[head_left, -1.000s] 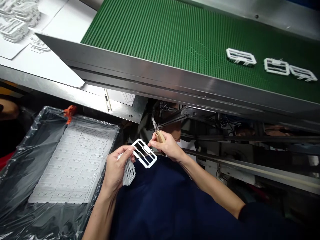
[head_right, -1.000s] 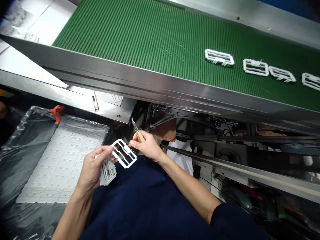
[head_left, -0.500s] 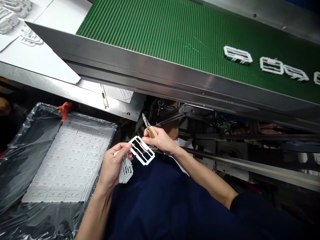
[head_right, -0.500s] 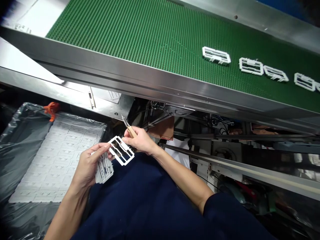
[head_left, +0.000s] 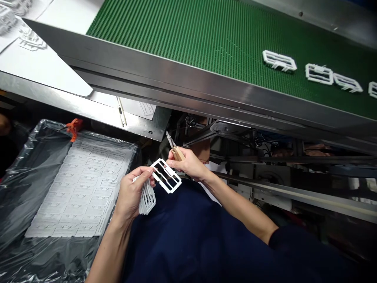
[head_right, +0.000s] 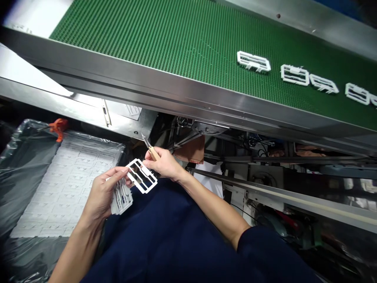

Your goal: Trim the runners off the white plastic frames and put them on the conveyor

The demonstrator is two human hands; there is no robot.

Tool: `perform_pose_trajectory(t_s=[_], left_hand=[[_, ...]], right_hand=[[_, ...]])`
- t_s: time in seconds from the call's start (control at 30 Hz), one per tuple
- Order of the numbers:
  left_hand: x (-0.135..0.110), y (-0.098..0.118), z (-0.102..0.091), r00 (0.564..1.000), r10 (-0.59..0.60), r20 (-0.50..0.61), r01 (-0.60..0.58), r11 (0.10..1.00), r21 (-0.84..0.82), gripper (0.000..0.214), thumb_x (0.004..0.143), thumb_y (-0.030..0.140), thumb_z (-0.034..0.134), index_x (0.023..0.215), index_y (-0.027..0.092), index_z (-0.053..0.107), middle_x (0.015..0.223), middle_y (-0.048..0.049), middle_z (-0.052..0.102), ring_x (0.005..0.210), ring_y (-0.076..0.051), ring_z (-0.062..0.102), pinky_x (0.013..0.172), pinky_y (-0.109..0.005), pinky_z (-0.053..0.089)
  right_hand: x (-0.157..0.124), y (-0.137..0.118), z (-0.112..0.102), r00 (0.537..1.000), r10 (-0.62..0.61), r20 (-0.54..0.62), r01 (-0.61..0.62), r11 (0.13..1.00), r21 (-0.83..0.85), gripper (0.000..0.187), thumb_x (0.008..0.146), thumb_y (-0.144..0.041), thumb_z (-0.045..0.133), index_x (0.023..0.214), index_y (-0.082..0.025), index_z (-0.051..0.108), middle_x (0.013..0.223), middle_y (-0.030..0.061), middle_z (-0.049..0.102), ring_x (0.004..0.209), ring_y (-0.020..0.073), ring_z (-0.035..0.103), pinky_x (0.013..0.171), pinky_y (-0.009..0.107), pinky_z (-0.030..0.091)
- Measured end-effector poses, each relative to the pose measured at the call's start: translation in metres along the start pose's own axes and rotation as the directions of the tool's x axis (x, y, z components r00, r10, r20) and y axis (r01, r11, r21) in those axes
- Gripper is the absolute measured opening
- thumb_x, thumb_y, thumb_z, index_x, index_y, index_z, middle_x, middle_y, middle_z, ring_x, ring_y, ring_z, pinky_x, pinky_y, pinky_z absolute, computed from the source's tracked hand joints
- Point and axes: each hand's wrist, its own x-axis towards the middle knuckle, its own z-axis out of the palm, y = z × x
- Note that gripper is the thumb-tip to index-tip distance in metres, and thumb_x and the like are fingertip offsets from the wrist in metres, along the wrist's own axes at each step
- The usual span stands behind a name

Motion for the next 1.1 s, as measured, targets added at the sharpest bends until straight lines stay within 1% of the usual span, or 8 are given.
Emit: perform_pose_trajectory(t_s=[0.17, 0.37, 0.43, 0.5, 0.6, 0.7, 0.87, 1.1], left_hand=[[-0.006, 0.003, 0.000, 0.999, 0.022, -0.042, -0.020, 0.999, 0.037, 0.020, 0.073, 0.033, 0.071, 0.079, 0.015, 0.065, 0.058, 0.0004, 0.056, 0.054, -0.012, 0.051, 0.050, -0.020, 0.041], [-0.020, 0.017, 0.004, 0.985, 0.136, -0.106, -0.121, 0.983, 0.135, 0.019, 0.074, 0.034, 0.070, 0.079, 0.016, 0.067, 0.060, -0.0005, 0.058, 0.055, -0.013, 0.053, 0.051, -0.022, 0.045], [-0.026, 0.025, 0.007, 0.970, 0.186, -0.155, -0.166, 0.977, 0.133, 0.017, 0.073, 0.032, 0.071, 0.077, 0.016, 0.067, 0.059, -0.0004, 0.058, 0.055, -0.013, 0.054, 0.052, -0.021, 0.046], [-0.032, 0.033, 0.010, 0.945, 0.226, -0.235, -0.215, 0.974, 0.075, 0.013, 0.073, 0.028, 0.070, 0.076, 0.015, 0.067, 0.057, 0.0002, 0.059, 0.052, -0.013, 0.054, 0.049, -0.021, 0.047], [-0.038, 0.042, 0.014, 0.887, 0.264, -0.379, -0.289, 0.957, -0.009, 0.010, 0.072, 0.023, 0.069, 0.076, 0.014, 0.066, 0.056, 0.0003, 0.059, 0.049, -0.013, 0.053, 0.046, -0.021, 0.046], [-0.041, 0.045, 0.017, 0.836, 0.285, -0.470, -0.327, 0.945, -0.010, 0.013, 0.073, 0.024, 0.069, 0.080, 0.014, 0.068, 0.057, -0.0001, 0.061, 0.051, -0.013, 0.054, 0.047, -0.021, 0.046], [-0.043, 0.043, 0.018, 0.810, 0.273, -0.520, -0.342, 0.939, -0.040, 0.011, 0.073, 0.023, 0.068, 0.079, 0.015, 0.068, 0.055, 0.0001, 0.061, 0.050, -0.014, 0.054, 0.046, -0.021, 0.046], [-0.046, 0.040, 0.018, 0.797, 0.266, -0.543, -0.336, 0.942, -0.030, 0.012, 0.074, 0.025, 0.068, 0.082, 0.016, 0.069, 0.058, 0.0006, 0.062, 0.053, -0.013, 0.055, 0.051, -0.021, 0.047]], right_hand=[[-0.001, -0.002, 0.002, 1.000, -0.015, 0.015, 0.014, 0.999, 0.034, 0.026, 0.065, -0.029, 0.070, 0.076, -0.016, 0.050, 0.067, -0.0052, 0.049, 0.053, 0.0052, 0.040, 0.050, 0.019, 0.034], [-0.005, -0.013, 0.008, 0.998, -0.014, 0.068, 0.005, 0.990, 0.140, 0.035, 0.063, -0.036, 0.073, 0.078, -0.017, 0.048, 0.065, -0.0054, 0.047, 0.051, 0.0052, 0.038, 0.045, 0.018, 0.032], [-0.007, -0.018, 0.010, 0.997, -0.017, 0.078, 0.005, 0.988, 0.157, 0.036, 0.064, -0.038, 0.073, 0.079, -0.017, 0.048, 0.065, -0.0053, 0.047, 0.050, 0.0053, 0.038, 0.044, 0.018, 0.032], [-0.012, -0.022, 0.011, 0.996, -0.039, 0.085, 0.026, 0.988, 0.153, 0.035, 0.066, -0.039, 0.072, 0.079, -0.017, 0.048, 0.066, -0.0047, 0.048, 0.052, 0.0056, 0.040, 0.047, 0.019, 0.034], [-0.022, -0.027, 0.014, 0.991, -0.061, 0.116, 0.037, 0.980, 0.194, 0.034, 0.068, -0.037, 0.072, 0.081, -0.017, 0.048, 0.071, -0.0027, 0.053, 0.056, 0.0069, 0.046, 0.053, 0.021, 0.040], [-0.031, -0.029, 0.019, 0.990, -0.069, 0.123, 0.031, 0.959, 0.283, 0.035, 0.065, -0.034, 0.075, 0.081, -0.016, 0.049, 0.073, -0.0019, 0.054, 0.062, 0.0095, 0.054, 0.061, 0.024, 0.046], [-0.033, -0.029, 0.027, 0.994, -0.092, 0.051, 0.069, 0.934, 0.351, 0.035, 0.063, -0.028, 0.077, 0.079, -0.017, 0.048, 0.073, -0.0025, 0.053, 0.067, 0.0118, 0.059, 0.064, 0.025, 0.047], [-0.030, -0.032, 0.027, 0.994, -0.093, 0.055, 0.066, 0.926, 0.372, 0.037, 0.060, -0.028, 0.079, 0.079, -0.017, 0.048, 0.072, -0.0035, 0.052, 0.067, 0.0121, 0.060, 0.064, 0.025, 0.047]])
